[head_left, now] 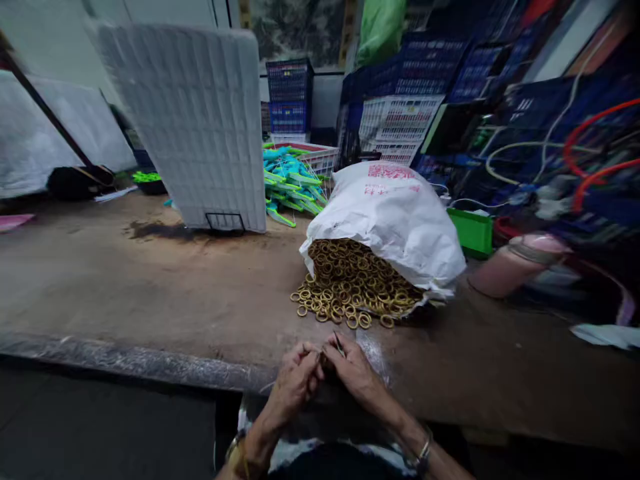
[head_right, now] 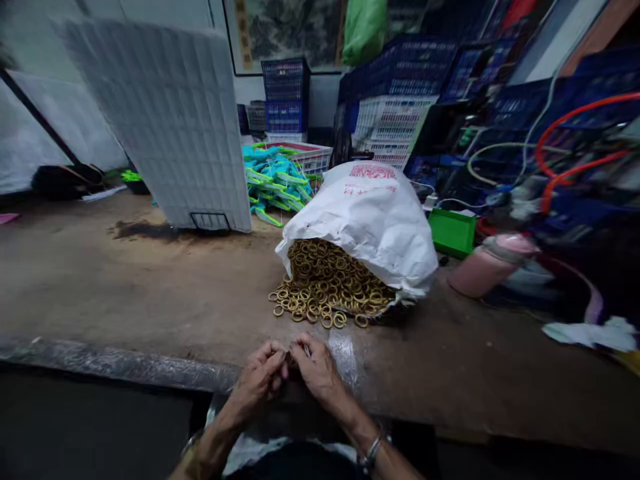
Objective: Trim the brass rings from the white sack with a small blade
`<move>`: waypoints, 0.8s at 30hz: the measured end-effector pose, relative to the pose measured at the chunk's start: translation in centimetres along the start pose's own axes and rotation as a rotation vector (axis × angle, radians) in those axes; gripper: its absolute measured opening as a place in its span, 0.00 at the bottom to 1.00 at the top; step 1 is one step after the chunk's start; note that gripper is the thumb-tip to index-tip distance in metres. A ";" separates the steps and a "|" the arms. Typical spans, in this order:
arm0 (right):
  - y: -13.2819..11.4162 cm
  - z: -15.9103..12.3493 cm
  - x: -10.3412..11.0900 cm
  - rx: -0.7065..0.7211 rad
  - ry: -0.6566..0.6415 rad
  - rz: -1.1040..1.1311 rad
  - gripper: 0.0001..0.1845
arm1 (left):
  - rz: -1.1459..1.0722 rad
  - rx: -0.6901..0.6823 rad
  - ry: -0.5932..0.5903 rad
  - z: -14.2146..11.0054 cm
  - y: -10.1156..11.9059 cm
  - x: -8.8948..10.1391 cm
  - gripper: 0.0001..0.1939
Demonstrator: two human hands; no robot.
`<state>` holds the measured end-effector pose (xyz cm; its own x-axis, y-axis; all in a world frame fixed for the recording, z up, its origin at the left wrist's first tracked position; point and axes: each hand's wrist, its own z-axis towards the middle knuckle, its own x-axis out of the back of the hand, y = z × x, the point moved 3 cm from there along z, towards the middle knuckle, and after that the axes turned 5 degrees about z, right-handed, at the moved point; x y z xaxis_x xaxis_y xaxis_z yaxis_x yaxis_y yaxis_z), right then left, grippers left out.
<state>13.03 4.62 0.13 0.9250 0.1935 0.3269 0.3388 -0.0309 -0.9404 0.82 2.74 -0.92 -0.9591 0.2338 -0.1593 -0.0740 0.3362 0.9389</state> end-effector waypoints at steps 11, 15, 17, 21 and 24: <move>0.7 0.3 -0.3 -0.023 -0.034 0.082 0.11 | -0.061 0.041 -0.005 0.4 -0.9 -0.1 0.17; 0.1 0.4 -0.1 0.014 -0.020 0.019 0.13 | -0.127 0.024 -0.033 0.3 -1.0 0.0 0.17; -0.3 0.3 0.2 0.060 0.014 -0.082 0.13 | -0.165 0.017 -0.035 0.3 -1.0 0.0 0.16; -0.6 -0.2 0.5 0.197 -0.008 -0.408 0.08 | -0.189 0.003 -0.012 0.3 -1.0 -0.1 0.15; -0.4 -0.8 0.3 0.210 -0.088 -0.604 0.14 | -0.183 -0.012 0.008 0.3 -0.8 -0.2 0.16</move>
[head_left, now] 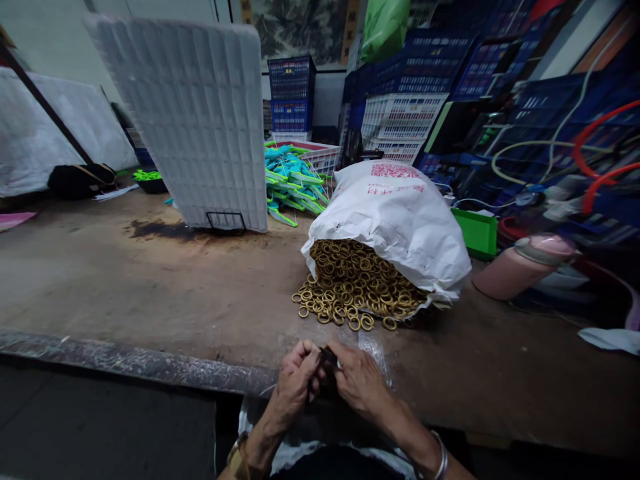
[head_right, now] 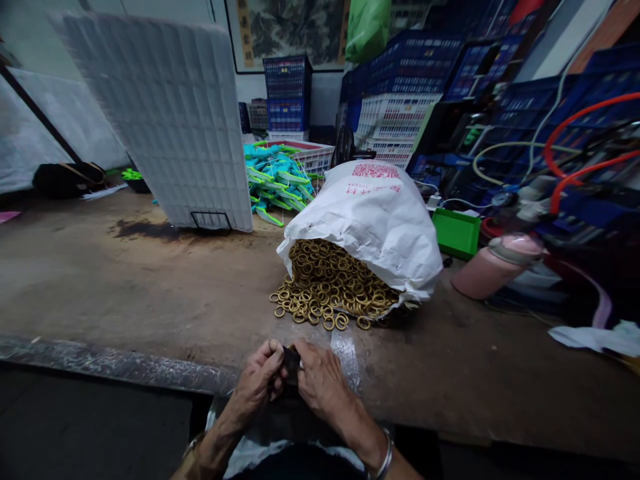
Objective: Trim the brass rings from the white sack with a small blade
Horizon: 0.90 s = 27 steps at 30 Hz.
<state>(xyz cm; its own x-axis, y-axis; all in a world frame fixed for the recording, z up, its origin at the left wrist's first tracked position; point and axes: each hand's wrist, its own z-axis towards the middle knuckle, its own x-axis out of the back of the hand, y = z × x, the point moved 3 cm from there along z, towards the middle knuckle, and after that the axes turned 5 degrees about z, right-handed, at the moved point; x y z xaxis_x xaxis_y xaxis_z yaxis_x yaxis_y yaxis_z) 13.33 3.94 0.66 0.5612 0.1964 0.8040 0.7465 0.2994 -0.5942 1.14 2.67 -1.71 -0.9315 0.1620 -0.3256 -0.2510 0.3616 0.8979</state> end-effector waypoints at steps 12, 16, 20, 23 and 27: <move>-0.7 -0.1 -0.3 -0.088 -0.059 -0.121 0.16 | 0.040 -0.006 0.040 -0.1 -0.1 0.0 0.19; -0.5 -0.3 -0.5 -0.092 -0.027 -0.120 0.15 | 0.062 0.005 0.064 -0.3 0.1 -0.1 0.20; -0.4 -0.3 -0.6 -0.079 -0.008 -0.111 0.14 | 0.117 -0.037 0.075 -0.5 0.7 -0.3 0.20; -0.4 -0.2 -0.7 -0.086 -0.026 -0.116 0.15 | 0.132 -0.052 0.077 -0.5 0.7 -0.4 0.19; -0.3 -0.1 -0.8 -0.065 -0.074 -0.084 0.16 | 0.167 -0.103 0.096 -0.4 0.5 -0.2 0.19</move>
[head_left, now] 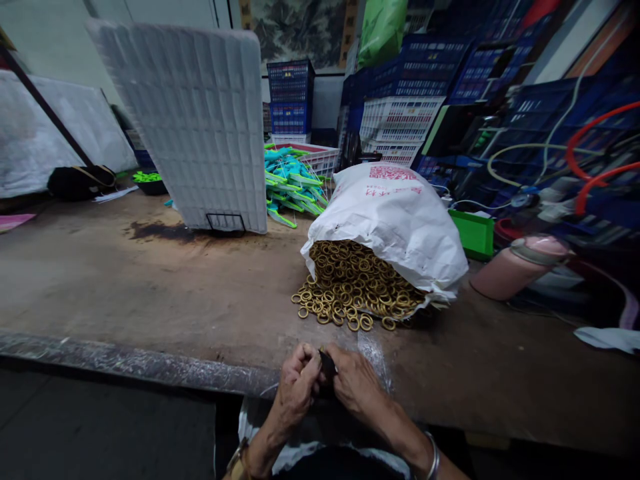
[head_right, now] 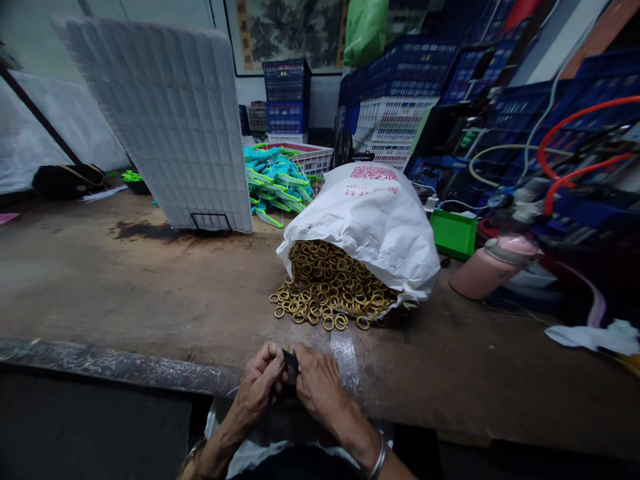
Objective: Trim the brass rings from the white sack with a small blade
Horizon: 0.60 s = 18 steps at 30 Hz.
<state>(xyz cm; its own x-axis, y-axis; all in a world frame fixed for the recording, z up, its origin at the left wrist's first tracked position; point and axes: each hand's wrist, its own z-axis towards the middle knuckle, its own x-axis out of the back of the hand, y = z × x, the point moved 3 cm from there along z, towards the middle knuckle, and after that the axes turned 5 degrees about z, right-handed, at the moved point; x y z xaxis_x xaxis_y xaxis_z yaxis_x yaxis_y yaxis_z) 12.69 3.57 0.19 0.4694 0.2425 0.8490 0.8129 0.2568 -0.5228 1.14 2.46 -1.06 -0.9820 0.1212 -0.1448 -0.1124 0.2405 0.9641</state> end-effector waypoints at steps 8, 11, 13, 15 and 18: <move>2.0 1.0 0.4 -0.097 0.000 -0.094 0.14 | -0.081 -0.035 -0.147 -1.9 1.5 -0.5 0.16; 2.2 2.1 0.7 -0.074 0.087 -0.078 0.16 | -0.274 0.030 -0.169 -2.0 1.4 -0.6 0.15; 1.9 3.1 0.8 -0.017 0.162 -0.045 0.17 | -0.363 0.076 -0.135 -1.7 0.9 -0.3 0.15; 1.5 4.1 0.6 0.044 0.208 -0.015 0.15 | -0.388 0.097 -0.094 -1.5 0.5 0.2 0.14; 0.8 5.6 0.2 0.092 0.208 -0.002 0.15 | -0.375 0.090 -0.047 -1.4 0.1 1.0 0.13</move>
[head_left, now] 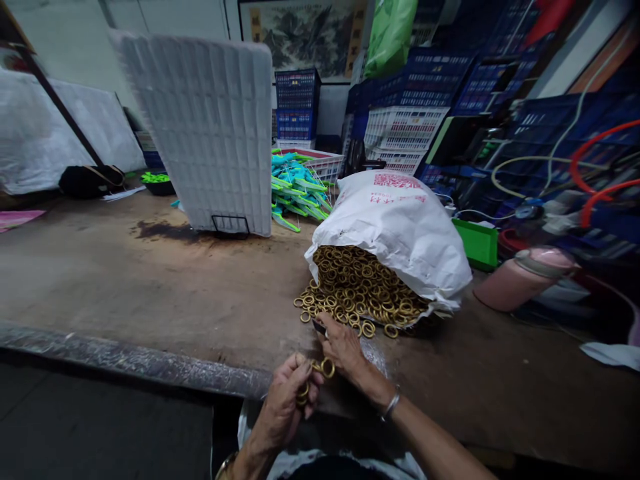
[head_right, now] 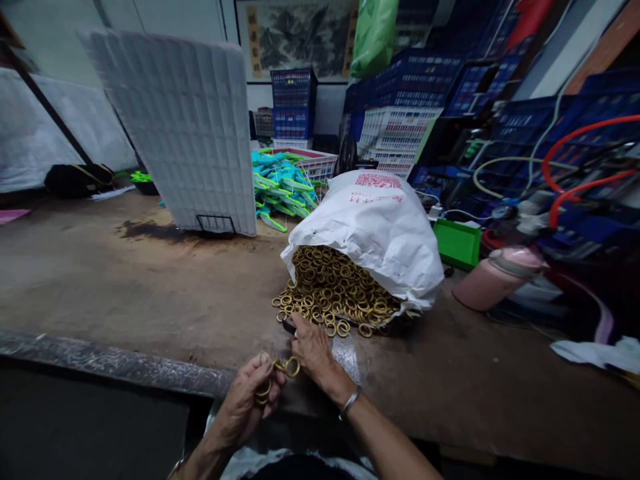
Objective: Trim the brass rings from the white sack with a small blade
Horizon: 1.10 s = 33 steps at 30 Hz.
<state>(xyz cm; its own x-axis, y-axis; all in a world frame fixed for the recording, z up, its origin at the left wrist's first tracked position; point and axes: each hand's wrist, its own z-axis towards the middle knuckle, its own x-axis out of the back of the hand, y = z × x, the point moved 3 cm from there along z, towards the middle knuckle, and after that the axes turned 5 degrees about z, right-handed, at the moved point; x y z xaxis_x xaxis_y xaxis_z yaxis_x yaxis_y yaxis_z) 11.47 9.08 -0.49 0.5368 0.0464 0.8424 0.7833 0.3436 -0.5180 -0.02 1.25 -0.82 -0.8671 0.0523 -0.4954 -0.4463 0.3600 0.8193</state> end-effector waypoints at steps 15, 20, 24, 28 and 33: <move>-1.1 0.9 -1.3 -0.045 -0.148 -0.247 0.15 | 0.029 0.016 -0.001 0.3 0.3 0.9 0.17; -0.2 -1.1 -1.1 0.007 -0.121 -0.245 0.15 | 0.155 0.196 -0.170 -2.5 -0.3 1.0 0.12; 0.7 -2.5 -1.0 0.011 -0.108 -0.274 0.15 | 0.180 0.399 -0.155 -5.6 -2.3 2.6 0.07; 0.9 -3.1 -1.1 0.021 -0.111 -0.257 0.14 | -0.056 0.542 0.138 -6.4 -5.2 4.5 0.06; 0.8 -3.3 -1.1 0.063 -0.048 -0.228 0.13 | -0.149 0.484 0.369 -4.2 -8.0 5.0 0.09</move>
<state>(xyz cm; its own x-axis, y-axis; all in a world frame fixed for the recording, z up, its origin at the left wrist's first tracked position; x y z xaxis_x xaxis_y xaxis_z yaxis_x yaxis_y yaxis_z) 12.59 6.24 -2.32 0.3319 0.0049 0.9433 0.8607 0.4077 -0.3050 -1.70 -5.23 -8.60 -0.8612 -0.3248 -0.3909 -0.4923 0.7244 0.4826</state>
